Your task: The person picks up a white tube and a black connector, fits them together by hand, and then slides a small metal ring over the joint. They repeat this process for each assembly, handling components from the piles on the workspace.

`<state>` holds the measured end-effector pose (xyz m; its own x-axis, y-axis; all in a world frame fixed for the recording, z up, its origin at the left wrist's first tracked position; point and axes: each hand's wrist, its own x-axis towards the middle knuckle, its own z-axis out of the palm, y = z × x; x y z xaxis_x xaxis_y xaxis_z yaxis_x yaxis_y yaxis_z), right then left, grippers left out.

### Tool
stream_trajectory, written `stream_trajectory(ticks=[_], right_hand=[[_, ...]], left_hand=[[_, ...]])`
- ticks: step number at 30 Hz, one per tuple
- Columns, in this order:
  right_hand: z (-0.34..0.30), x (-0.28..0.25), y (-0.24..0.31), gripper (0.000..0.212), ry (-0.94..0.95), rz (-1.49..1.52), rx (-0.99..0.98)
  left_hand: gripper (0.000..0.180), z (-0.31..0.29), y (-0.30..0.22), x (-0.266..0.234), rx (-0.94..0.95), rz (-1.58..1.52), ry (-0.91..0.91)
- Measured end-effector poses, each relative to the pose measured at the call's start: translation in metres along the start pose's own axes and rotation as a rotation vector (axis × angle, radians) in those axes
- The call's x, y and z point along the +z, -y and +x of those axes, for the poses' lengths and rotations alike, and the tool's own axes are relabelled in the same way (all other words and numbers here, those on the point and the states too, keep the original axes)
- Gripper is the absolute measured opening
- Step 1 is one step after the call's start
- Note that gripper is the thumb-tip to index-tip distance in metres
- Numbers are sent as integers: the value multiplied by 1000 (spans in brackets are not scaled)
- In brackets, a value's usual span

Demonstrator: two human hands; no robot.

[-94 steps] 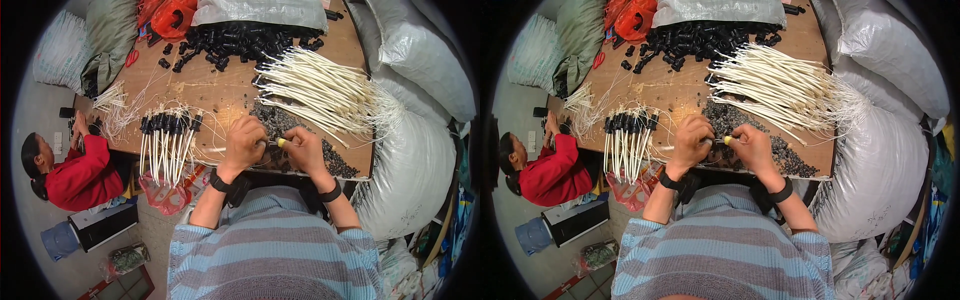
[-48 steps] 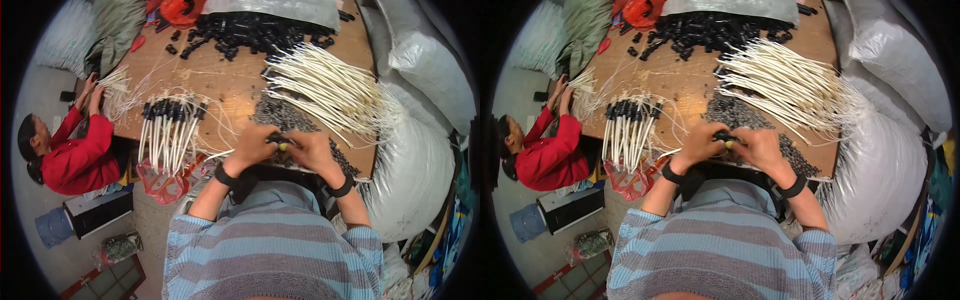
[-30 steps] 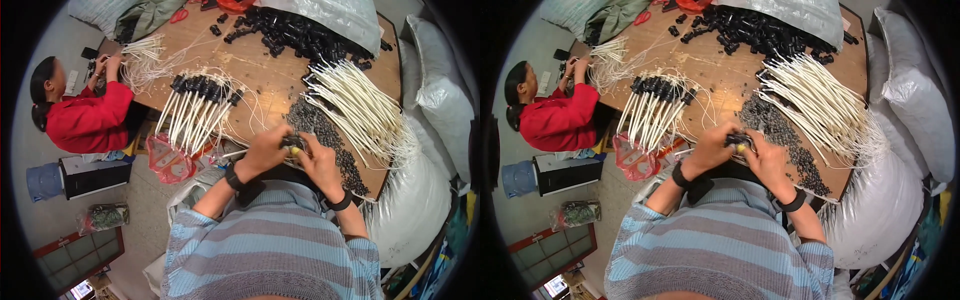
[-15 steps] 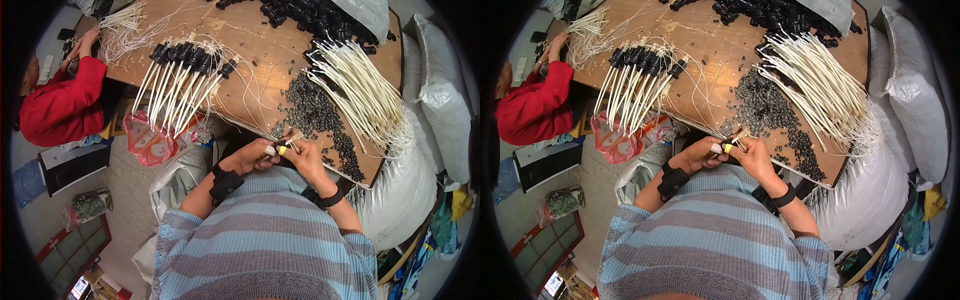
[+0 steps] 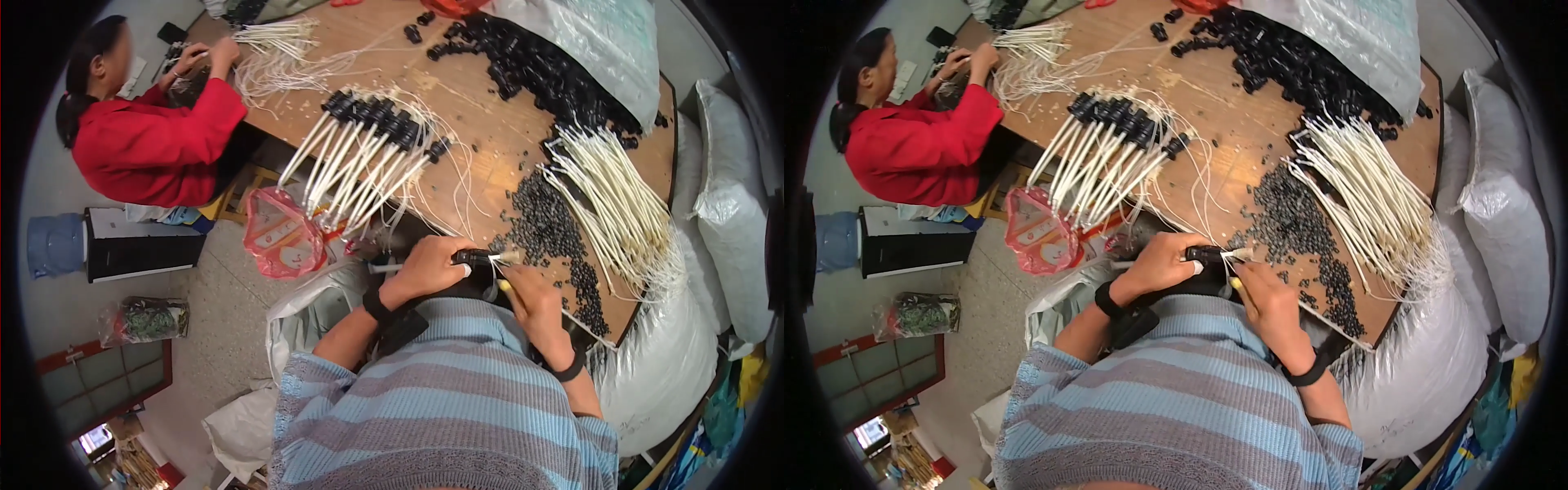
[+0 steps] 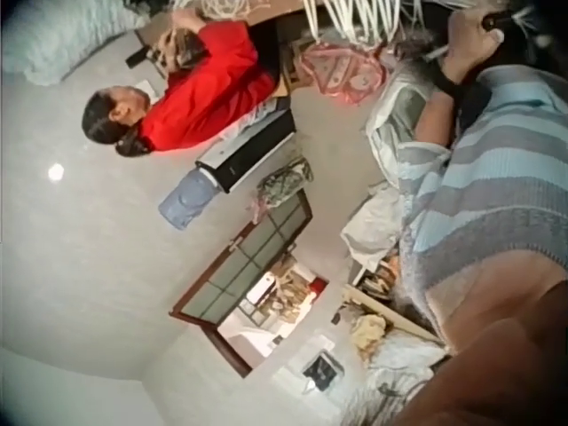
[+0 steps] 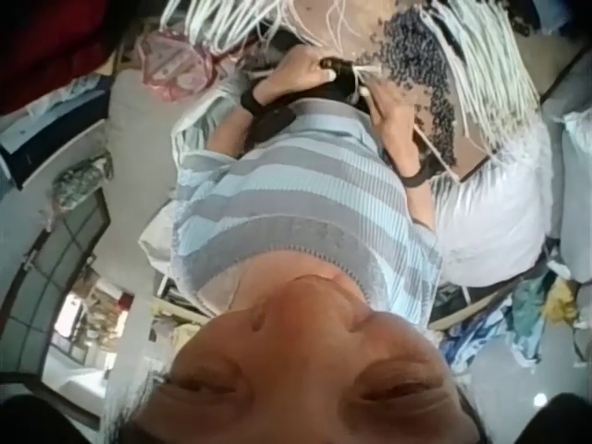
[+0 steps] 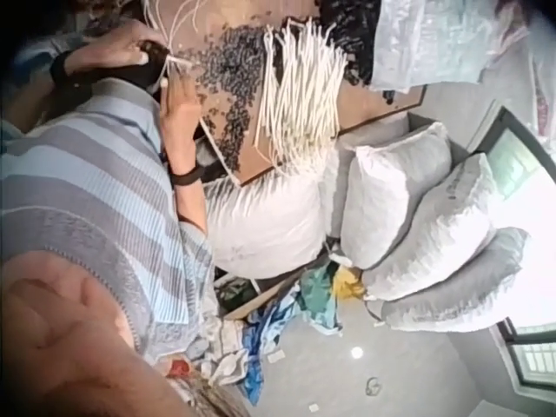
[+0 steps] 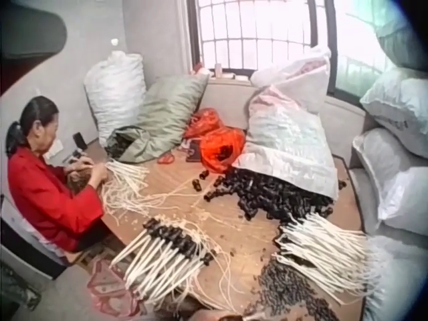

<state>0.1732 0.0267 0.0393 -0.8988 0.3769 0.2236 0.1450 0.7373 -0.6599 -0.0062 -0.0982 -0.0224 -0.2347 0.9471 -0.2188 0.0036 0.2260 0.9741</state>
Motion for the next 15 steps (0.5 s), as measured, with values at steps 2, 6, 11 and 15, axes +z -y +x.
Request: stream_trajectory(ticks=[2, 6, 11, 15], right_hand=[[11, -21, 2, 18, -184, -68, -147], [20, -54, -31, 14, -459, 80, 284], [29, -9, -1, 31, 131, 9, 52], [21, -6, -36, 29, 11, 82, 173]], left_hand=[[27, -4, -23, -18, 328, 711, -430], [23, 5, -54, -88, 353, 837, -793], [34, 46, -39, -171, 197, 1212, -1127], [53, 70, -40, -148, 175, 1230, -1061]])
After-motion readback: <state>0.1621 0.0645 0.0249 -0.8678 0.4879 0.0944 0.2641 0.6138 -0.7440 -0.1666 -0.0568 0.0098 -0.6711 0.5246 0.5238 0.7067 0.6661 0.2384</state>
